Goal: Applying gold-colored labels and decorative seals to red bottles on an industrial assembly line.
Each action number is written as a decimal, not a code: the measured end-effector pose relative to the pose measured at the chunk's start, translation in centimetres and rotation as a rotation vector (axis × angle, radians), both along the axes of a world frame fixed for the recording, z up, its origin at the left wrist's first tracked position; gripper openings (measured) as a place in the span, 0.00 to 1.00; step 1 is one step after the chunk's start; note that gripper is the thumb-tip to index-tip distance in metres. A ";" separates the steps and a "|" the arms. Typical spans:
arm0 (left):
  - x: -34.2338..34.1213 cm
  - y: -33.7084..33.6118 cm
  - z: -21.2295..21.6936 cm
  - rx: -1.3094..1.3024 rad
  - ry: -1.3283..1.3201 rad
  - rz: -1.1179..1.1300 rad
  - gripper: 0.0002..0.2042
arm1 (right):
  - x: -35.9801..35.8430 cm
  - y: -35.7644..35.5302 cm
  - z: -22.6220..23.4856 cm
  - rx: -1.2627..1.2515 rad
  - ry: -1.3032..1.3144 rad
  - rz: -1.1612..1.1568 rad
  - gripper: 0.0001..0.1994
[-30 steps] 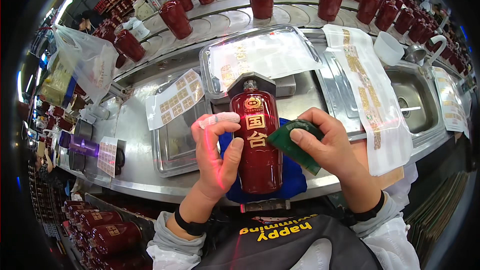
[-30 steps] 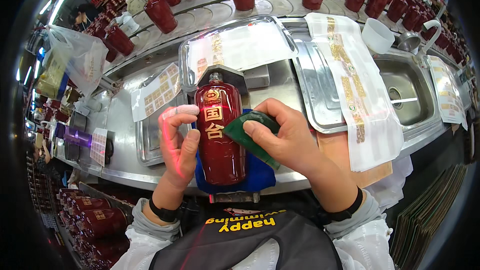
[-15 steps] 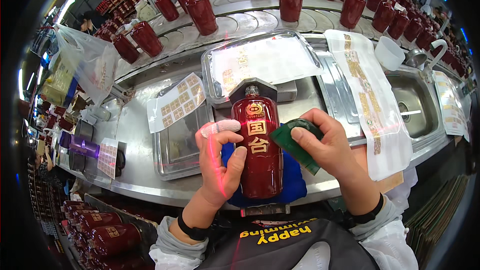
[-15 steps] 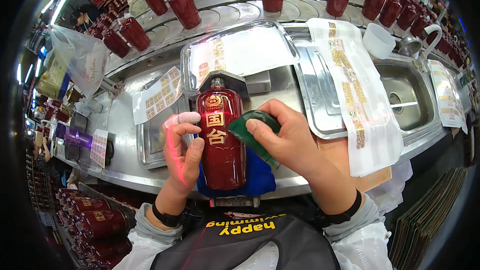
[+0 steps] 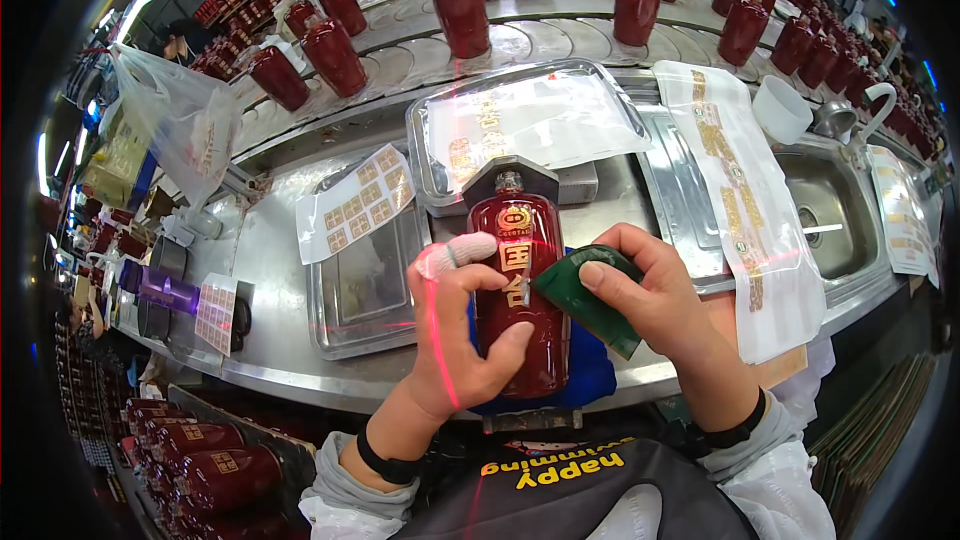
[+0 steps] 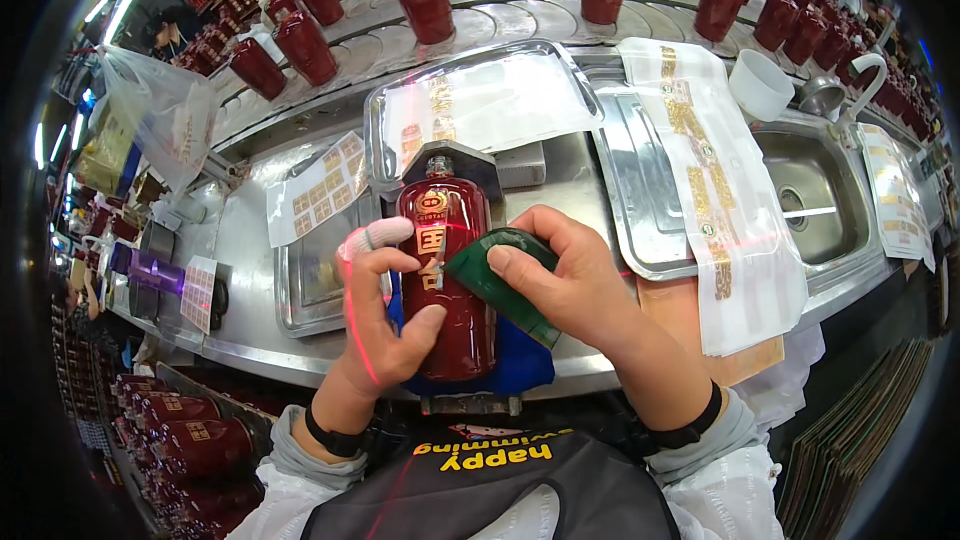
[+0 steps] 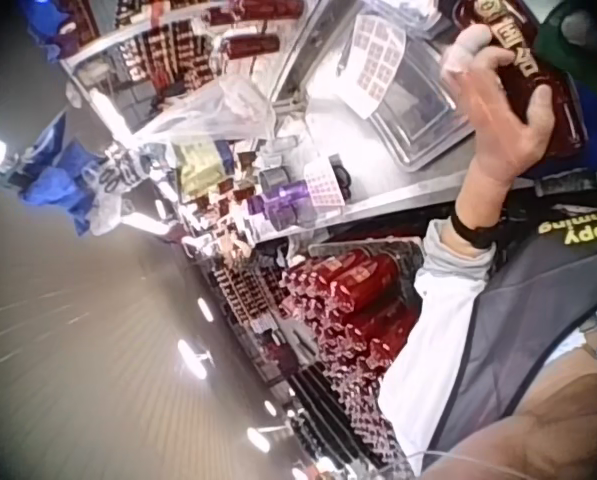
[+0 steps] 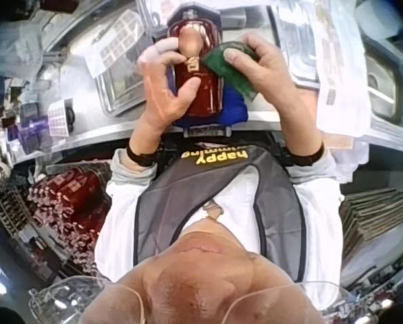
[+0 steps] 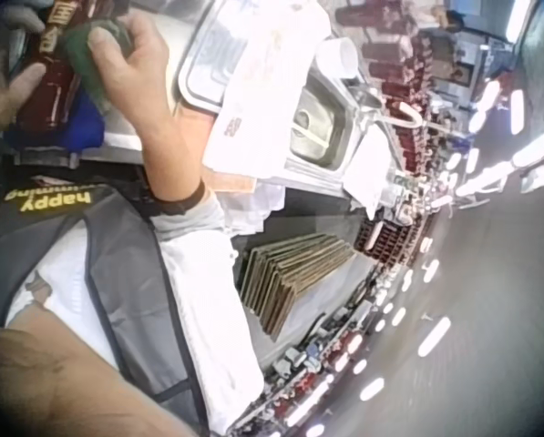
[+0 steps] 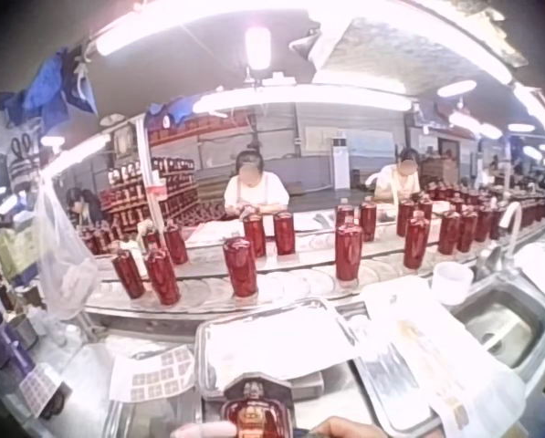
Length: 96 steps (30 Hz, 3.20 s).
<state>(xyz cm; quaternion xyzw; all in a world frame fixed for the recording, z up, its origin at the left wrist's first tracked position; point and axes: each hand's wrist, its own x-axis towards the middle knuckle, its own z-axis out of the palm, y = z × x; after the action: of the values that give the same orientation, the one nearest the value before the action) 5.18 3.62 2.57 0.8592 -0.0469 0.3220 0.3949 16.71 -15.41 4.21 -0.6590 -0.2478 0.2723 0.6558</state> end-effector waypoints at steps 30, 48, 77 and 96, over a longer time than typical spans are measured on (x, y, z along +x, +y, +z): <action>0.7 0.3 1.1 0.307 -0.077 0.113 0.11 | -0.6 3.0 0.2 0.068 -1.055 -0.068 0.11; 0.3 1.2 2.0 0.742 -0.180 0.135 0.08 | -0.5 2.6 0.1 0.034 -1.143 -0.037 0.12; -0.9 2.0 0.5 0.266 -0.111 0.048 0.09 | -0.1 1.7 -0.4 -0.018 -1.341 -0.036 0.20; -1.4 1.6 -0.3 0.560 -0.110 0.061 0.15 | -1.0 0.8 -2.0 -0.100 -1.306 -0.020 0.24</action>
<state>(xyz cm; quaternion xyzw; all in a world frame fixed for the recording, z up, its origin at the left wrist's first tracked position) 3.82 5.27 2.30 0.9171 -0.1294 0.3543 0.1292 15.66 -14.59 2.19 -0.7209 -0.5761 -0.1788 0.3414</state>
